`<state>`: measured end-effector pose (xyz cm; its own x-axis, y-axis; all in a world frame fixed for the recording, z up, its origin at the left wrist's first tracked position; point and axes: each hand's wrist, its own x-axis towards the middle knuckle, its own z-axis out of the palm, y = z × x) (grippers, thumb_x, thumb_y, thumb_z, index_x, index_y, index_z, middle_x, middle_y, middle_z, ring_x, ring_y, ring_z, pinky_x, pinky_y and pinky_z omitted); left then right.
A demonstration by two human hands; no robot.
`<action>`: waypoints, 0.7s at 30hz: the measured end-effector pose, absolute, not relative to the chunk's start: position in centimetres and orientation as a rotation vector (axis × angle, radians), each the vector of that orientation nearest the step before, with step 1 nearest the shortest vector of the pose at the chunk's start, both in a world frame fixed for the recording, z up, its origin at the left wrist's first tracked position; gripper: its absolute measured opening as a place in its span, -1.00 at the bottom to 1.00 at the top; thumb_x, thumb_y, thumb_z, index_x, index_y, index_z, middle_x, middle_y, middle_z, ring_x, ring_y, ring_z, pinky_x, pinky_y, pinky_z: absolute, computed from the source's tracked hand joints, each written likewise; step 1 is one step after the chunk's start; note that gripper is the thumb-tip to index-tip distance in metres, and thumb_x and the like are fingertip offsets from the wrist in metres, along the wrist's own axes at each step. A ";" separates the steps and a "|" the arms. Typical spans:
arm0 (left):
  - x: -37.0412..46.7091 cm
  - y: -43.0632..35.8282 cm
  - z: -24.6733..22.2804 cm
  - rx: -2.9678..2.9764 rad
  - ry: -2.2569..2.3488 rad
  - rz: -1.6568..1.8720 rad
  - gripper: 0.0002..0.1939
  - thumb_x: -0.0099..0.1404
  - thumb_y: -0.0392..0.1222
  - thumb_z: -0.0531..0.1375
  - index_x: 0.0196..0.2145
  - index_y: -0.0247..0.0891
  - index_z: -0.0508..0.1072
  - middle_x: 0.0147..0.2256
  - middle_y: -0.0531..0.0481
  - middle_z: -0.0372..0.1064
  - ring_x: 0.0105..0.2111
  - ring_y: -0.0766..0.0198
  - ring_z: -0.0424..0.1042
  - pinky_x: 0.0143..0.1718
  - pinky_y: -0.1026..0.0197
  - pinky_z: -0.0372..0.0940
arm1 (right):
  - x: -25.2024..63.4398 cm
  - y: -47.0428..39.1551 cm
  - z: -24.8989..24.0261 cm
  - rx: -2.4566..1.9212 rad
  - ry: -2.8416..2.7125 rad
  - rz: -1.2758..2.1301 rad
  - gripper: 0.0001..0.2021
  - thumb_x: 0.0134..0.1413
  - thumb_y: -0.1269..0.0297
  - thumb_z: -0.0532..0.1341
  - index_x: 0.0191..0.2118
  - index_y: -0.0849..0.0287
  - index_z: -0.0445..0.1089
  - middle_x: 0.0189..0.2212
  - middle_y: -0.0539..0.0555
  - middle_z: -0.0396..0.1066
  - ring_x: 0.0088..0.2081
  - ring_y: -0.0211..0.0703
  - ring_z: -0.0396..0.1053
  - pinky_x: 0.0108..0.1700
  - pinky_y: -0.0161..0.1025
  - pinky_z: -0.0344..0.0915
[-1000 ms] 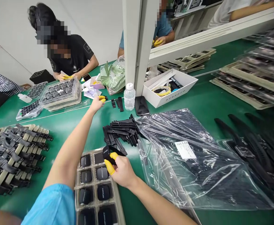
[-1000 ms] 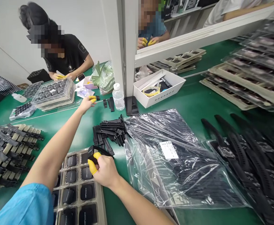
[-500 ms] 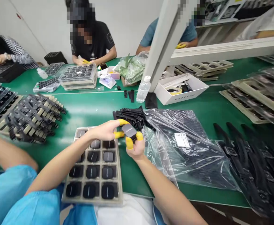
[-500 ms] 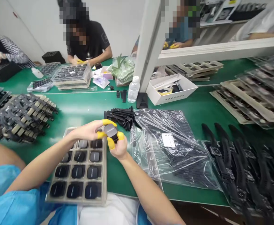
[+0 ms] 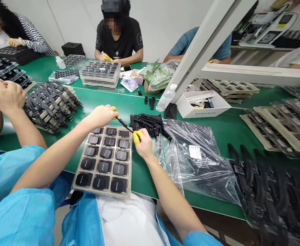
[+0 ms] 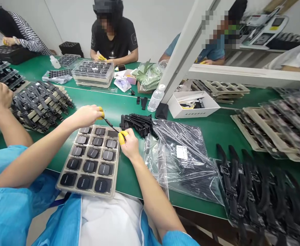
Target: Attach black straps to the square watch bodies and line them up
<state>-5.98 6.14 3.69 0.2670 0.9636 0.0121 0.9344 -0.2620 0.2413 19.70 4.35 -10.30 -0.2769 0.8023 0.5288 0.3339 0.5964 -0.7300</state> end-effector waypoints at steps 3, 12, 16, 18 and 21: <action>-6.6 6.8 2.1 2.165 1.730 0.199 -0.78 0.31 -0.31 0.24 -0.10 -0.15 0.55 -0.22 -0.12 0.55 -0.16 -0.04 0.50 -0.05 0.07 0.30 | 20.0 4.6 -10.4 -0.923 -1.833 0.553 -0.73 0.41 0.18 0.09 -0.13 0.14 0.52 -0.28 0.15 0.43 -0.28 -0.09 0.42 -0.21 -0.17 0.39; -6.2 8.1 -1.4 2.172 1.524 0.115 -0.83 0.24 -0.24 0.26 -0.21 -0.11 0.61 -0.21 -0.05 0.60 -0.23 0.06 0.53 -0.13 0.17 0.31 | 20.3 5.4 -12.1 -1.096 -1.923 0.633 -0.78 0.17 0.29 0.14 -0.19 0.16 0.53 -0.52 0.02 0.42 -0.53 -0.16 0.29 -0.43 -0.22 0.22; -6.3 7.6 -2.4 2.246 1.562 0.177 -0.74 0.33 -0.13 0.23 -0.04 -0.16 0.55 -0.07 -0.16 0.54 -0.06 -0.02 0.49 0.05 0.05 0.30 | 20.8 5.8 -11.8 -1.092 -1.924 0.666 -0.82 0.17 0.26 0.19 -0.23 0.14 0.53 -0.53 0.00 0.42 -0.52 -0.17 0.32 -0.42 -0.23 0.25; -6.5 7.1 -2.4 2.330 1.601 0.213 -0.73 0.34 -0.11 0.23 -0.03 -0.19 0.52 0.00 -0.21 0.48 0.05 -0.09 0.43 0.13 -0.05 0.27 | 21.2 6.3 -11.5 -1.111 -1.891 0.671 -0.80 0.24 0.19 0.19 -0.21 0.15 0.52 -0.47 0.03 0.45 -0.49 -0.16 0.35 -0.40 -0.23 0.29; -6.6 6.0 -1.6 2.441 1.652 0.263 -0.74 0.36 -0.08 0.21 -0.05 -0.22 0.51 0.05 -0.26 0.43 0.10 -0.12 0.38 0.17 -0.13 0.28 | 21.5 7.2 -11.1 -1.161 -1.763 0.635 -0.75 0.34 0.16 0.14 -0.18 0.17 0.51 -0.33 0.13 0.52 -0.39 -0.12 0.42 -0.30 -0.20 0.37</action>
